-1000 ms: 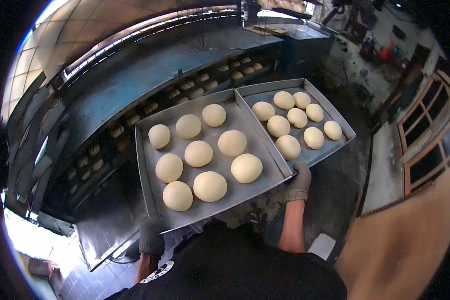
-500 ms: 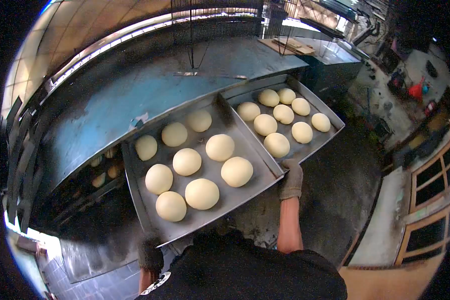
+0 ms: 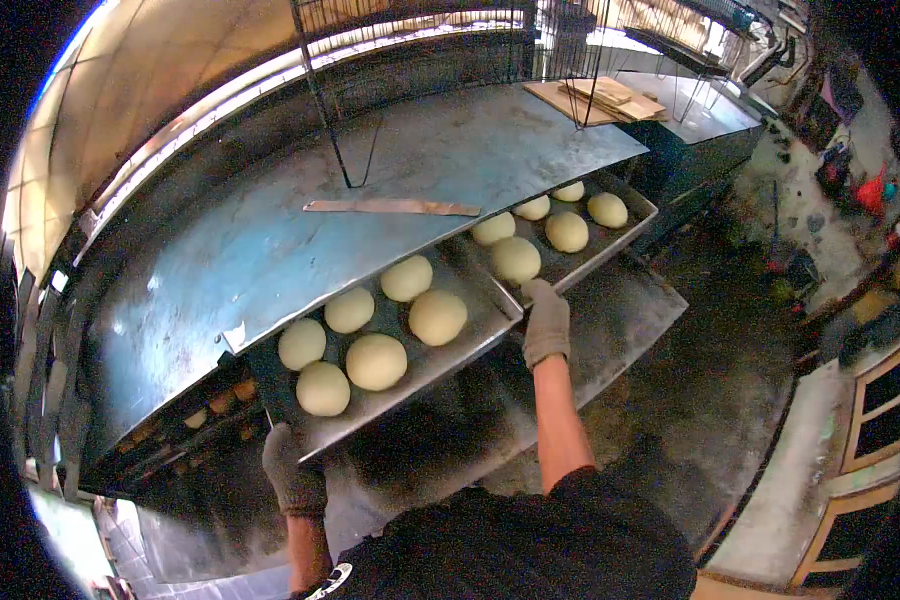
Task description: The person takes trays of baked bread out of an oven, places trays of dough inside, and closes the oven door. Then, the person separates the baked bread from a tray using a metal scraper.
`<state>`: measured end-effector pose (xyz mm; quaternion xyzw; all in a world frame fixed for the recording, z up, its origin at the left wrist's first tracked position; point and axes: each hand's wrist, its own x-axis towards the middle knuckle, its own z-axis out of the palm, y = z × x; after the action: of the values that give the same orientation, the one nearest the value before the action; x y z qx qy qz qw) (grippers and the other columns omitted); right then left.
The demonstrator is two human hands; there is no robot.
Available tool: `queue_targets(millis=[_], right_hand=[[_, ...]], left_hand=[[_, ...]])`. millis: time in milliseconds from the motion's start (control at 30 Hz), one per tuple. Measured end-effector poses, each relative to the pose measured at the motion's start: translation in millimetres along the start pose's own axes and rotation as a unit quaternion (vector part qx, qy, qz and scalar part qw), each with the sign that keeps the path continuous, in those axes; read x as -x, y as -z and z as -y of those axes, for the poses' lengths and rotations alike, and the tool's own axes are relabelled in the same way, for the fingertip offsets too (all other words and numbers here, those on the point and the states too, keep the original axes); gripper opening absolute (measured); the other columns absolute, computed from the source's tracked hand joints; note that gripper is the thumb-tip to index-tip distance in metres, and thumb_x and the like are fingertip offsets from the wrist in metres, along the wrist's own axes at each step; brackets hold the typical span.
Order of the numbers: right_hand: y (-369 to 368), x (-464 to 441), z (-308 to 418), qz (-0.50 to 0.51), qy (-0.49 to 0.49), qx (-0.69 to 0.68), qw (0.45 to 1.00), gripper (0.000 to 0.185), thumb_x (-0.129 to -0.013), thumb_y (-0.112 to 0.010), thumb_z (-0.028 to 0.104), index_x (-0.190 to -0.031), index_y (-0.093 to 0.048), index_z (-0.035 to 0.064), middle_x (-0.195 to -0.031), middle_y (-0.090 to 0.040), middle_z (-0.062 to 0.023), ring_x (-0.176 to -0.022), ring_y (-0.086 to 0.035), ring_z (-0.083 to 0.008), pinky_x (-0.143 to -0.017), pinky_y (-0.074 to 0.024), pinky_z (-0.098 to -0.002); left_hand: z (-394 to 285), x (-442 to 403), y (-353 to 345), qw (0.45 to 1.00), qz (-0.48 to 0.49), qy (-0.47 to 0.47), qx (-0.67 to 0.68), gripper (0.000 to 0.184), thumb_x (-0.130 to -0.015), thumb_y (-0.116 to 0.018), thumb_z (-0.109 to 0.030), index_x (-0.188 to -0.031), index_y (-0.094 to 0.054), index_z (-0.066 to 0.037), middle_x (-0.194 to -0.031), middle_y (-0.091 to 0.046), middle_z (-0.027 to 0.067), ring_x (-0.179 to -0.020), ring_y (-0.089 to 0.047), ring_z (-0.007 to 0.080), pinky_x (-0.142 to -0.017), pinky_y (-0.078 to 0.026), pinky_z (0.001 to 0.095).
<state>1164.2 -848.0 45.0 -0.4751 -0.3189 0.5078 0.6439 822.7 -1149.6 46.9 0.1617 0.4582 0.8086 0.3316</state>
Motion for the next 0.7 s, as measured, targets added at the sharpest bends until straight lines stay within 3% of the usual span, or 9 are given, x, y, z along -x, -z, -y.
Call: queue_targets(millis=[133,200,300,400,433,467,533,633,700], right_hand=[[-57.8,-61.7,-21.1,0.040,0.077,0.025,0.996,0.043,-0.091,-0.070,0.029,-0.113,-0.065,-0.0075,-0.113,-0.067,-0.0142,-0.098,-0.059,-0.0234,-0.087,-0.0479,-0.0399],[-64.7,-105.2,-60.0,0.031,0.124,0.127,0.984,0.060,-0.092,-0.070,0.034,-0.131,-0.054,-0.0095,-0.117,-0.066,-0.0185,-0.100,-0.059,-0.0255,-0.092,-0.0475,-0.0388],[-105.6,-67.9,-9.5,0.006,0.061,0.166,0.984,0.080,-0.094,-0.065,0.042,-0.147,-0.036,-0.0088,-0.130,-0.063,-0.0281,-0.121,-0.061,-0.0390,-0.102,-0.0459,-0.0430],[-122.8,-63.6,0.7,-0.028,0.075,0.169,0.982,0.085,-0.093,-0.064,0.049,-0.150,-0.034,-0.0071,-0.135,-0.060,-0.0323,-0.128,-0.057,-0.0457,-0.104,-0.0449,-0.0461],[-128.8,-84.6,-20.6,-0.044,0.144,0.192,0.970,0.087,-0.094,-0.063,0.051,-0.152,-0.031,-0.0064,-0.137,-0.059,-0.0320,-0.127,-0.057,-0.0471,-0.105,-0.0448,-0.0465],[-131.2,-97.4,-31.2,-0.059,0.212,0.215,0.951,0.090,-0.094,-0.061,0.053,-0.154,-0.029,-0.0056,-0.139,-0.058,-0.0316,-0.126,-0.057,-0.0486,-0.105,-0.0448,-0.0470],[-125.1,-91.4,-19.6,-0.024,0.161,0.199,0.966,0.090,-0.095,-0.061,0.054,-0.156,-0.029,-0.0049,-0.142,-0.057,-0.0301,-0.130,-0.056,-0.0452,-0.106,-0.0444,-0.0444],[-102.0,-75.4,-12.7,0.084,0.092,0.156,0.980,0.080,-0.096,-0.061,0.049,-0.152,-0.040,-0.0044,-0.143,-0.059,-0.0222,-0.131,-0.056,-0.0353,-0.109,-0.0416,-0.0382],[-72.8,-61.1,-27.8,0.103,0.116,0.145,0.977,0.071,-0.098,-0.059,0.044,-0.149,-0.047,-0.0038,-0.143,-0.060,-0.0172,-0.130,-0.056,-0.0297,-0.111,-0.0392,-0.0350]], left_hand=[[35.2,-71.1,-21.4,0.991,-0.067,-0.112,0.036,0.032,-0.098,-0.060,-0.021,-0.120,-0.064,0.002,-0.116,-0.069,0.0096,-0.102,-0.066,0.0214,-0.095,-0.053,0.0374],[52.3,-106.1,-7.1,0.964,-0.130,-0.190,-0.130,0.041,-0.101,-0.059,-0.029,-0.122,-0.063,0.006,-0.125,-0.068,0.0132,-0.110,-0.064,0.0246,-0.099,-0.051,0.0398],[36.8,-123.3,-53.7,0.743,-0.299,-0.394,-0.450,0.051,-0.106,-0.054,-0.033,-0.133,-0.057,0.011,-0.138,-0.060,0.0249,-0.122,-0.057,0.0388,-0.111,-0.039,0.0485],[6.1,-118.1,-77.5,0.724,-0.181,-0.409,-0.525,0.048,-0.107,-0.052,-0.032,-0.133,-0.058,0.008,-0.132,-0.062,0.0260,-0.119,-0.057,0.0437,-0.109,-0.040,0.0511],[-7.8,-110.9,-90.3,0.724,-0.176,-0.410,-0.526,0.048,-0.107,-0.052,-0.032,-0.133,-0.058,0.008,-0.132,-0.062,0.0260,-0.119,-0.057,0.0437,-0.109,-0.040,0.0511],[-22.2,-102.4,-105.0,0.877,-0.155,-0.311,-0.331,0.045,-0.107,-0.052,-0.031,-0.129,-0.060,0.007,-0.127,-0.064,0.0249,-0.115,-0.058,0.0434,-0.105,-0.042,0.0513],[-27.8,-106.8,-114.8,0.969,-0.118,-0.185,-0.117,0.043,-0.107,-0.051,-0.031,-0.125,-0.062,0.006,-0.122,-0.066,0.0237,-0.112,-0.058,0.0432,-0.102,-0.043,0.0514],[8.8,-180.9,-56.7,0.726,-0.108,-0.243,-0.634,0.038,-0.105,-0.052,-0.029,-0.121,-0.063,0.004,-0.115,-0.069,0.0188,-0.105,-0.062,0.0413,-0.096,-0.046,0.0504],[50.8,-256.4,20.0,0.279,-0.162,-0.381,-0.866,0.036,-0.104,-0.055,-0.029,-0.117,-0.066,0.002,-0.108,-0.071,0.0168,-0.099,-0.066,0.0397,-0.092,-0.049,0.0498]])
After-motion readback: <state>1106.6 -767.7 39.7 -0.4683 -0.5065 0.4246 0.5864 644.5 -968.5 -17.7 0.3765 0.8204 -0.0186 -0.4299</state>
